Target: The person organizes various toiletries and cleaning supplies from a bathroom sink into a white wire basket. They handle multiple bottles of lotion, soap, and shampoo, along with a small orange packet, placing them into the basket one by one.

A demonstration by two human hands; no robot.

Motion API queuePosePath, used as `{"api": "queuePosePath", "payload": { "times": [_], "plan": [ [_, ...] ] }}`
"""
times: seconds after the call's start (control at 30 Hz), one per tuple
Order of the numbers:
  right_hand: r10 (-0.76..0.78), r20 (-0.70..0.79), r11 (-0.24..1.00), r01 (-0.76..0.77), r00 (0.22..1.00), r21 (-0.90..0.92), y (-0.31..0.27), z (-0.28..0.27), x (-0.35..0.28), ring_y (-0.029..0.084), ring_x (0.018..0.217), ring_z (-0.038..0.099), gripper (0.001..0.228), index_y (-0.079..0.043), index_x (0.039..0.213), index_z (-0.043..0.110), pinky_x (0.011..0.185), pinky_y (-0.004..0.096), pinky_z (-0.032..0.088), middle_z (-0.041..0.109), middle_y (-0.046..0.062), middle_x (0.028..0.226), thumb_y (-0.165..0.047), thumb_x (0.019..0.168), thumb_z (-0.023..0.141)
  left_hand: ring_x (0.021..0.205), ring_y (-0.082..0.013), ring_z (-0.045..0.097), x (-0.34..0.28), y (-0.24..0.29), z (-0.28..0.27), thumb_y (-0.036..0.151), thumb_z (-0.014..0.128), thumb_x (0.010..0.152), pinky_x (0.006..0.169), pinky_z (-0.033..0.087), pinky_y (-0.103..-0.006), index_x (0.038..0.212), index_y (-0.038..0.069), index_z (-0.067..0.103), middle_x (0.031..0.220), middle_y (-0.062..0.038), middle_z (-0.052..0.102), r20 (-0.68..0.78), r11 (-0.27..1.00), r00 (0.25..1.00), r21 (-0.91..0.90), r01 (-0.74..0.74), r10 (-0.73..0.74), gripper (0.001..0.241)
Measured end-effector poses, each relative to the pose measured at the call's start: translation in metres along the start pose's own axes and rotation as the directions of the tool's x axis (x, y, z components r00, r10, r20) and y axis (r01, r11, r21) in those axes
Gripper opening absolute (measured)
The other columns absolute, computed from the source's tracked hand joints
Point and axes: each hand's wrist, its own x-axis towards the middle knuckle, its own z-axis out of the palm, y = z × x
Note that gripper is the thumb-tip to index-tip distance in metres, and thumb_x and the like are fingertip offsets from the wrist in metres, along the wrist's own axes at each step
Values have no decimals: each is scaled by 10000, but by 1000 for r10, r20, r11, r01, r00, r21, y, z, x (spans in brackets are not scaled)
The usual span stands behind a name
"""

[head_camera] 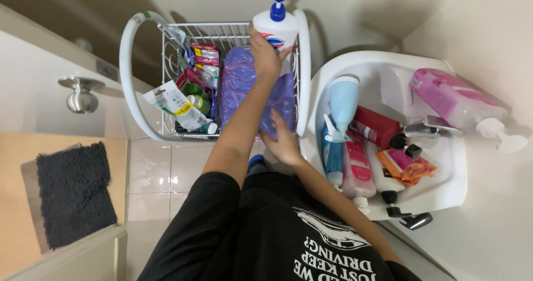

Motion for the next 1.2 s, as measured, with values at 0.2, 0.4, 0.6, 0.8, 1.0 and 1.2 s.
{"api": "queuePosePath", "payload": {
  "times": [0.2, 0.4, 0.6, 0.8, 1.0, 1.2],
  "plan": [
    [151, 105, 988, -152, 983, 7, -41, -11, -12, 339, 1326, 533, 795, -55, 1543, 353, 998, 403, 508, 500, 228, 1489, -255, 879, 741, 1312, -450, 476, 7, -12, -11, 317, 1001, 626, 1117, 432, -465, 1581, -4, 91, 1441, -286, 395, 114, 1000, 993, 2, 7, -7, 1358],
    [5, 130, 1000, -4, 992, -10, -39, -17, -17, 363, 1358, 536, 777, -50, 1569, 333, 1094, 417, 445, 500, 258, 1507, -236, 933, 740, 1344, -464, 440, 0, -35, -19, 371, 1054, 584, 1126, 403, -480, 1507, -71, 193, 1442, -301, 399, 39, 992, 992, -44, -122, 124, 1337],
    [-6, 147, 1000, 2, 989, 24, -54, -35, -21, 346, 1368, 533, 773, -81, 1587, 308, 1075, 440, 466, 490, 242, 1521, -189, 940, 717, 1387, -422, 488, -6, -50, -25, 311, 1016, 630, 1172, 416, -455, 1542, -75, 199, 1502, -273, 424, 69, 985, 989, -127, -117, 127, 1284],
    [9, 235, 978, -57, 972, 200, -70, -60, -30, 263, 1263, 611, 678, -76, 1563, 359, 1049, 375, 514, 550, 174, 1474, -123, 962, 671, 1401, -444, 442, -20, -59, -26, 273, 1040, 662, 1181, 376, -453, 1536, -91, 163, 1517, -314, 373, 17, 979, 987, -129, -159, 162, 1290],
    [-13, 312, 934, -100, 950, 344, -38, -101, -39, 163, 1068, 708, 272, 25, 1195, 684, 901, 293, 563, 727, 99, 1263, -153, 1059, 530, 1377, -305, 587, -66, -39, -46, 158, 644, 1061, 1214, 448, -412, 1398, 26, 631, 1406, -153, 640, -121, 968, 983, -194, -158, 136, 363],
    [135, 284, 910, -232, 949, 343, -18, -145, -54, 149, 862, 729, 293, 11, 1115, 699, 754, 295, 574, 768, 82, 1058, -209, 1050, 518, 1317, -293, 586, -138, 48, -93, 146, 540, 1104, 1150, 477, -410, 1257, 90, 747, 1330, -129, 630, -213, 942, 972, -294, -160, 98, 263]
  ]
}}
